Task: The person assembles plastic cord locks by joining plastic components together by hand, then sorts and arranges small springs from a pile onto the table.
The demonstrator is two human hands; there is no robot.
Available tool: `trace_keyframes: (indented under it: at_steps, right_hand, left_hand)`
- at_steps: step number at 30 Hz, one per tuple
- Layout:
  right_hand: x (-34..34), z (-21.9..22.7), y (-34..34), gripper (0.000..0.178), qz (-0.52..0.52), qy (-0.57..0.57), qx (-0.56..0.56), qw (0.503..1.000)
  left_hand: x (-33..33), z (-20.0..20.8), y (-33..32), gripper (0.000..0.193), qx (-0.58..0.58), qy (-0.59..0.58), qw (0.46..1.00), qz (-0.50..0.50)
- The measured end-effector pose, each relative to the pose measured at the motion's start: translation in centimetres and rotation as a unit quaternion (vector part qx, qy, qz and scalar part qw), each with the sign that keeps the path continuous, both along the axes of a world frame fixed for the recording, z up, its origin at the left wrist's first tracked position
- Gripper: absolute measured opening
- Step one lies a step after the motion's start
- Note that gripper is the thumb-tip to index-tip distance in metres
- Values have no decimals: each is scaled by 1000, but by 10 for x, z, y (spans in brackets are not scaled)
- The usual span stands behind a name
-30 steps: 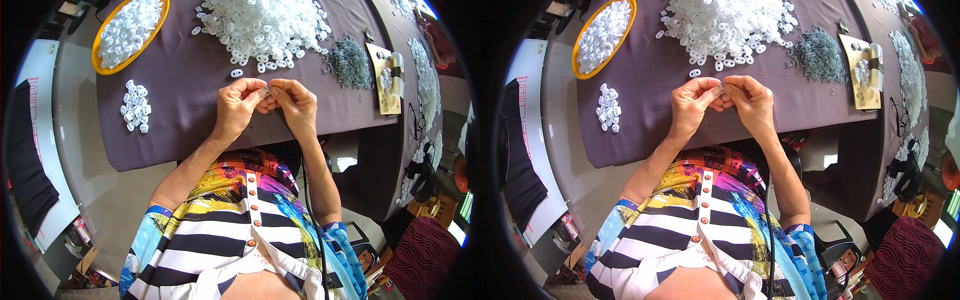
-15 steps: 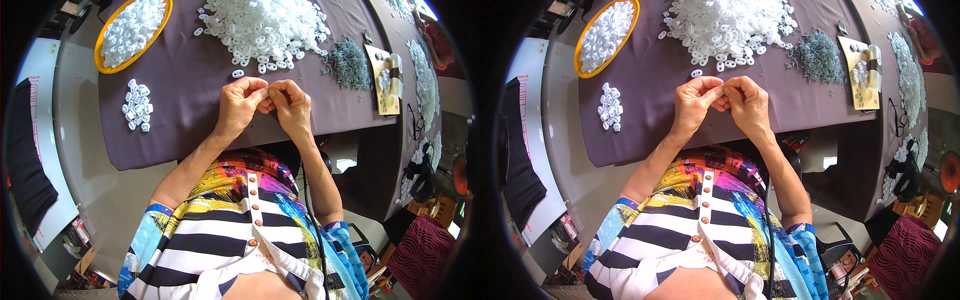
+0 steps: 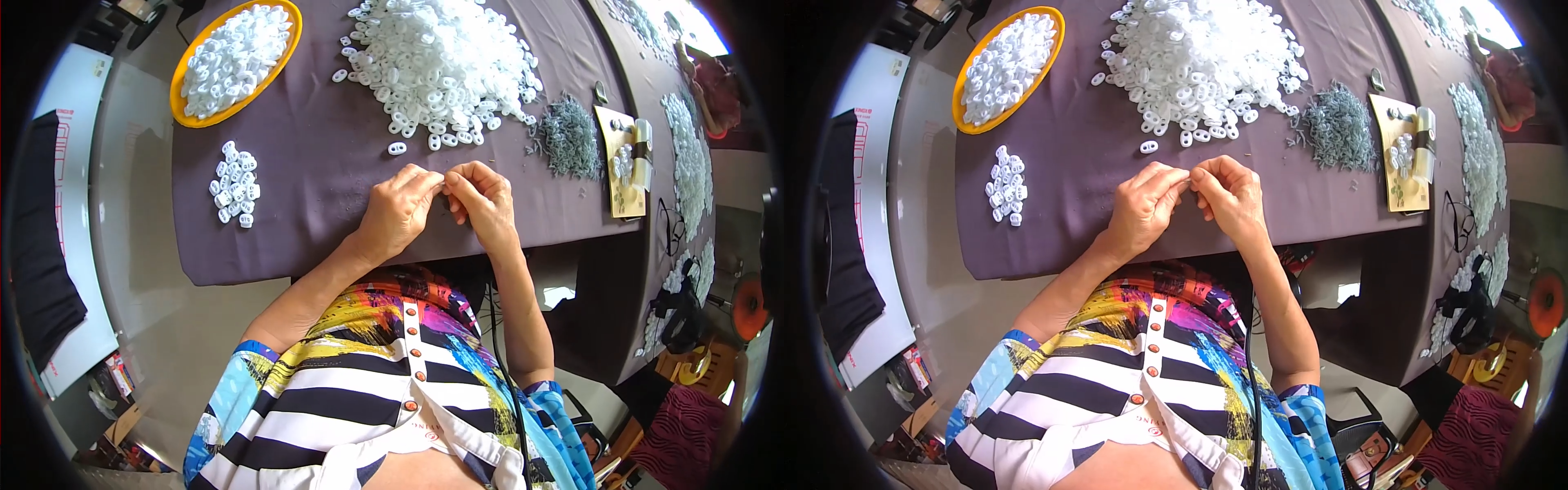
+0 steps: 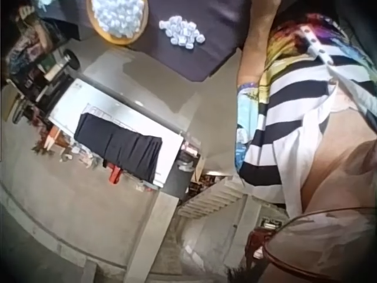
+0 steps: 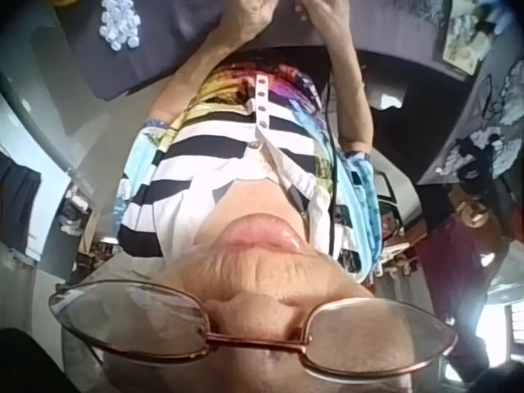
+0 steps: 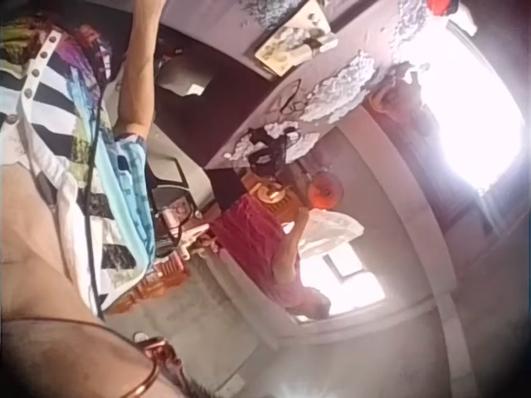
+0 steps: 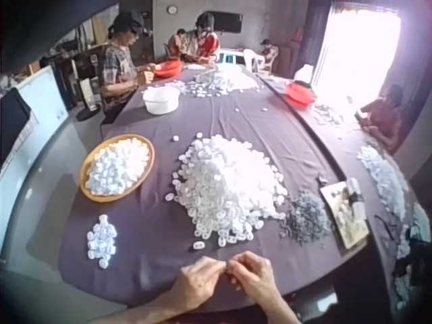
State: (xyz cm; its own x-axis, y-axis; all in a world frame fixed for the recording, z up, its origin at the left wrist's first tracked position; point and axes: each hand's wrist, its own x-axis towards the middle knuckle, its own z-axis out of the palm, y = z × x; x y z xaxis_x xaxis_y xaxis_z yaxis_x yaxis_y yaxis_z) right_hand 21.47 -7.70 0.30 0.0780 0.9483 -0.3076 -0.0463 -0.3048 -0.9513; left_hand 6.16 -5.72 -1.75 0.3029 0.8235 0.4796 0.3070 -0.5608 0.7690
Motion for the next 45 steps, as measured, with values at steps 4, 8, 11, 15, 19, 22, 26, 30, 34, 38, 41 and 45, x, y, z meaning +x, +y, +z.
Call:
trace_keyframes:
  at_steps: [4, 8, 11, 15, 19, 22, 26, 30, 34, 38, 41, 45]
  right_hand:
    - [-6, -1, 1, 11, 6, -27, 30, 999]
    - [-20, -2, 10, 9, -8, -64, 85, 994]
    - [-18, -7, 15, 10, 2, -11, 72, 997]
    - [-20, -9, 14, 12, 2, 39, 88, 995]
    - [-17, -16, 12, 9, 5, 28, 133, 991]
    - [-21, -15, 10, 8, 12, -38, 161, 986]
    - [-21, -12, 15, 8, 32, -29, 148, 988]
    - [-25, -8, 23, 10, 16, -73, 144, 987]
    - [-35, -7, 39, 18, 78, -352, 299, 884]
    - [-49, -4, 49, 20, 152, -446, 289, 833]
    - [-50, -2, 49, 15, 154, -462, 264, 833]
    - [-41, -3, 46, 15, 131, -417, 271, 858]
  left_hand:
    - [-2, 7, 2, 7, -230, -85, 970, -5]
    - [-7, 2, 12, 12, -384, -247, 889, -29]
    - [-10, 4, 15, 13, -410, -285, 866, -35]
    - [-11, 6, 16, 14, -424, -285, 858, -39]
    - [-11, 9, 15, 14, -425, -275, 861, -40]
    - [-11, 8, 13, 14, -418, -241, 874, -55]
    - [-13, 5, 12, 13, -410, -278, 868, -33]
    - [-25, 3, 24, 12, -385, -406, 828, 43]
    - [-47, -3, 36, 11, -342, -481, 805, 60]
    - [-43, 1, 32, 11, -334, -426, 838, 72]
    - [-40, 1, 31, 11, -344, -425, 834, 69]
    - [-36, 0, 30, 10, -361, -399, 840, 65]
